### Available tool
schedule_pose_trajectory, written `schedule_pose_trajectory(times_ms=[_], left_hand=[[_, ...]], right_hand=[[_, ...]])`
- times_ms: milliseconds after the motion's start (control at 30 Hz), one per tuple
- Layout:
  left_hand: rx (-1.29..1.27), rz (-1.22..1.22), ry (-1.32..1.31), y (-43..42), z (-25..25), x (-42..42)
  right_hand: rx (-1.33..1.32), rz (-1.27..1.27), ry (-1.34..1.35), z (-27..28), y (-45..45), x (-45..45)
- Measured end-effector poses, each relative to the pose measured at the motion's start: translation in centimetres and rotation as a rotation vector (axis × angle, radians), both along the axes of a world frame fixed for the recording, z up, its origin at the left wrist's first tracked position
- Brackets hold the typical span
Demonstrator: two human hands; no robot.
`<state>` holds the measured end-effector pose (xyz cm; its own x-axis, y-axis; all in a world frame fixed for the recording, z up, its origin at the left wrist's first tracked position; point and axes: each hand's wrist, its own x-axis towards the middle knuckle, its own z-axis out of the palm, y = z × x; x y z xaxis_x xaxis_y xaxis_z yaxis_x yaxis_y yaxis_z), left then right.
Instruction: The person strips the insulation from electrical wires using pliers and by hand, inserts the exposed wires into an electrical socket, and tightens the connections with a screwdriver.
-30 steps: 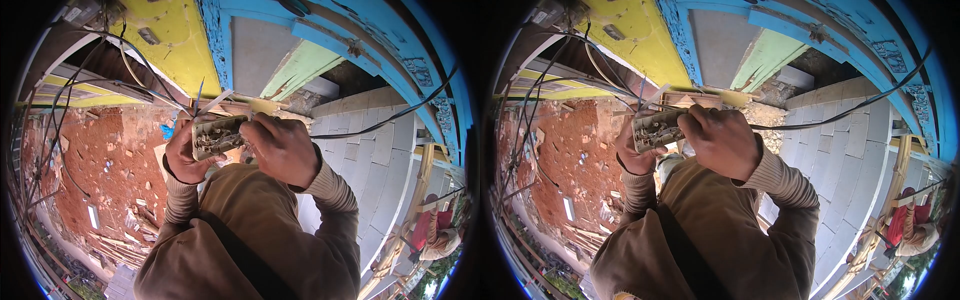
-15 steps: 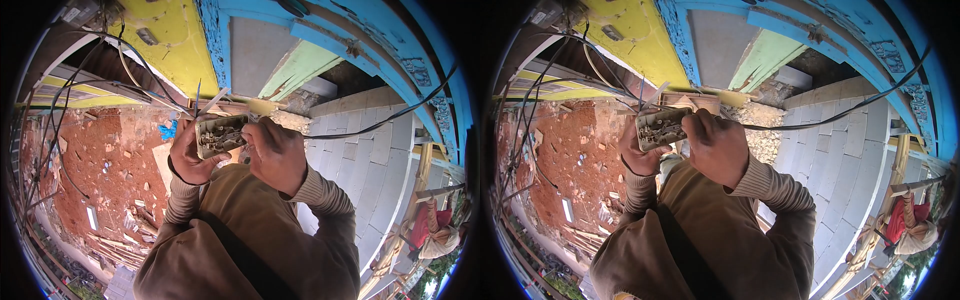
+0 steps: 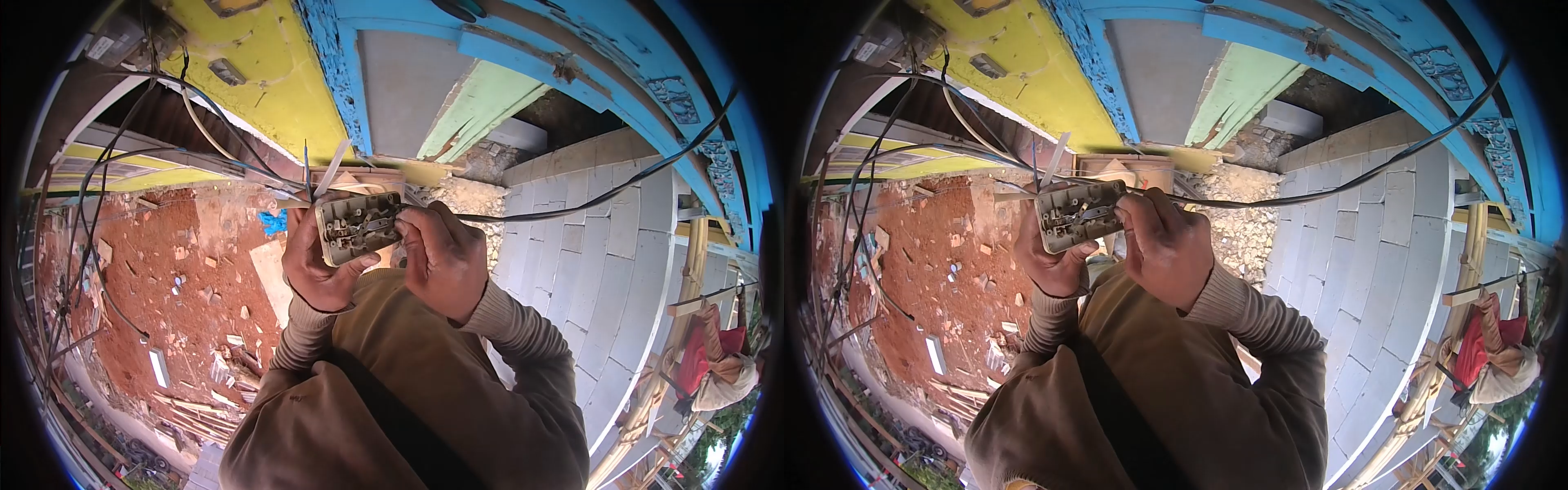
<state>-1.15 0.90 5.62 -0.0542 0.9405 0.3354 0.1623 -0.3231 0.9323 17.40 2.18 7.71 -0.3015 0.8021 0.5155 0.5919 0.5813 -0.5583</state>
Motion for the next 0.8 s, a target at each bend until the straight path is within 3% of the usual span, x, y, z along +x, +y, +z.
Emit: schedule_pose_trajectory(times_ms=[133, 200, 367, 600, 633, 800], left_hand=[[-0.041, -0.01, -0.073, -0.1, 0.4, 1.0], [-0.162, -0.068, -0.319, -0.1, 0.2, 1.1], [-0.102, -0.212, -0.552, 0.6, -2.8, 0.6], [-0.171, -0.021, -0.381, 0.4, -1.7, 1.4], [-0.122, 0.03, -0.259, 0.6, -1.7, 1.3], [-0.187, 0.035, -0.329, 0.6, -1.2, 0.8]], right_hand=[[-0.075, -0.008, 0.029, 0.1, 0.3, 0.0], [-0.05, 0.052, -0.055, 0.6, 0.7, 0.2], [-0.041, 0.144, -0.158, 1.0, 1.4, 0.3], [-0.116, 0.117, -0.011, 0.8, 0.9, -0.7], [-0.117, 0.101, 0.017, 0.8, 0.8, -0.8], [-0.148, 0.084, 0.017, 1.0, 0.3, -1.2]])
